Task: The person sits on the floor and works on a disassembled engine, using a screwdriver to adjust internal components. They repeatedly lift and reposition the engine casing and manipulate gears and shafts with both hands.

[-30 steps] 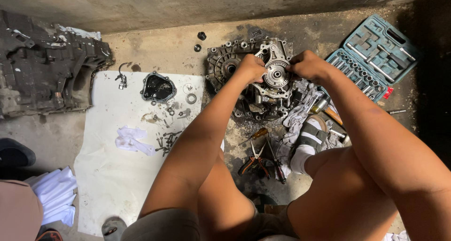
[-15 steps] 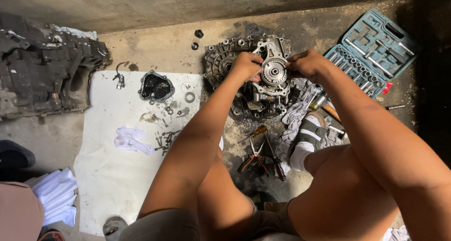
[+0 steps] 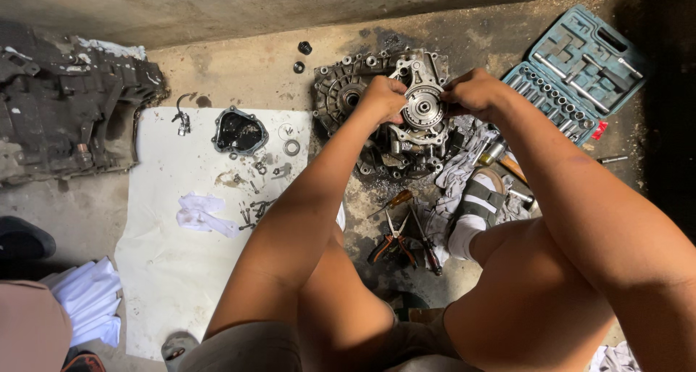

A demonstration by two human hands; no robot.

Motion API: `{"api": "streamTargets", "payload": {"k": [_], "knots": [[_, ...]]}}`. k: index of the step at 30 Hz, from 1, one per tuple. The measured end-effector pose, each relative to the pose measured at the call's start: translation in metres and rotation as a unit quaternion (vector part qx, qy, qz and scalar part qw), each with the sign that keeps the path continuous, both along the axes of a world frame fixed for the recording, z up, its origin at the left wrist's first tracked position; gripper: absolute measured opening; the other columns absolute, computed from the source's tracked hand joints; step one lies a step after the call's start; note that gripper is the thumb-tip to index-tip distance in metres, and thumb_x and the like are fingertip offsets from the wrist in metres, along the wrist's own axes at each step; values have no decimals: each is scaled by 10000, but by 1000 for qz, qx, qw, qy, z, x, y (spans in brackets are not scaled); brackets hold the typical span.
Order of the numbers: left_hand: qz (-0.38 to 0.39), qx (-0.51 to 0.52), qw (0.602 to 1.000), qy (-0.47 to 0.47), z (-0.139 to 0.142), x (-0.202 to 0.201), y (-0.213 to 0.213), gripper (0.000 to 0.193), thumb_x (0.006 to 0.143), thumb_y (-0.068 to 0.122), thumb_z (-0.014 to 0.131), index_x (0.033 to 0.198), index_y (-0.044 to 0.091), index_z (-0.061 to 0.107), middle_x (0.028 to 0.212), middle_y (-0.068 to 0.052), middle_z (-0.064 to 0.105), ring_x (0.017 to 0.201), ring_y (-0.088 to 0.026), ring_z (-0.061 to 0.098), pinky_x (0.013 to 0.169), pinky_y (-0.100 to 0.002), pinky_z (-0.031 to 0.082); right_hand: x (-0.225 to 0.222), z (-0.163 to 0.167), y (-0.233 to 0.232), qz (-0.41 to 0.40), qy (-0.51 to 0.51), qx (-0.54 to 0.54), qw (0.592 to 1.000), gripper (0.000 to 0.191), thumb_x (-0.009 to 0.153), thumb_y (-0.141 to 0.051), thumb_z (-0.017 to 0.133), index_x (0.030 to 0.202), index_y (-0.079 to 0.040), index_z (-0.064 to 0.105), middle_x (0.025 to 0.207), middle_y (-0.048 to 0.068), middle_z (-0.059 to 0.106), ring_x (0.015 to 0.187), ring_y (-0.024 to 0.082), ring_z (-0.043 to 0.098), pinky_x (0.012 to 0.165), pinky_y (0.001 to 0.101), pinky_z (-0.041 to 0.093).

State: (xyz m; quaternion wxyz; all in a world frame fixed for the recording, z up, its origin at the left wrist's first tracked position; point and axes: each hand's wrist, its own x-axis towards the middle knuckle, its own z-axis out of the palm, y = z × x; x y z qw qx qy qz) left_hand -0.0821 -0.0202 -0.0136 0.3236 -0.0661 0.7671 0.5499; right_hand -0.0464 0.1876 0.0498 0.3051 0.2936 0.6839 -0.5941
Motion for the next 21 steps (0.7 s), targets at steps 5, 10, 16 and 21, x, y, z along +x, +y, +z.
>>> {"api": "streamTargets", "payload": {"k": [5, 10, 16, 21], "knots": [[-35, -79, 996, 6, 14, 6, 0, 501, 804, -23, 626, 1303, 9, 668, 1045, -250, 804, 661, -238, 769, 530, -299, 588, -2, -5, -1, 29, 13, 47, 998, 285, 942, -25, 659, 1210, 74, 673, 1186, 240, 712, 972, 288, 747, 829, 352, 596], [-13, -12, 1000, 14, 8, 3, 2, 474, 781, 11, 764, 1245, -37, 678, 1127, -189, 742, 697, -217, 781, 549, -305, 669, -2, -15, 5, 31, 30, 24, 999, 284, 943, -10, 660, 1201, 106, 678, 1170, 242, 722, 946, 283, 746, 812, 354, 601], [-14, -13, 1000, 16, 0, 1, 1, 480, 758, 42, 814, 1207, -69, 688, 1066, -197, 765, 680, -220, 767, 543, -318, 661, -1, -17, 5, 39, 39, 39, 998, 269, 962, -34, 657, 1192, 102, 683, 1133, 232, 725, 914, 264, 736, 815, 360, 609], [-12, -65, 998, 4, 9, 1, 5, 463, 771, 72, 824, 1184, -90, 692, 987, -199, 780, 668, -239, 769, 560, -315, 634, 1, -5, 2, 40, 41, -18, 998, 232, 945, -62, 703, 1101, 108, 685, 1087, 223, 731, 929, 251, 735, 829, 352, 600]]}}
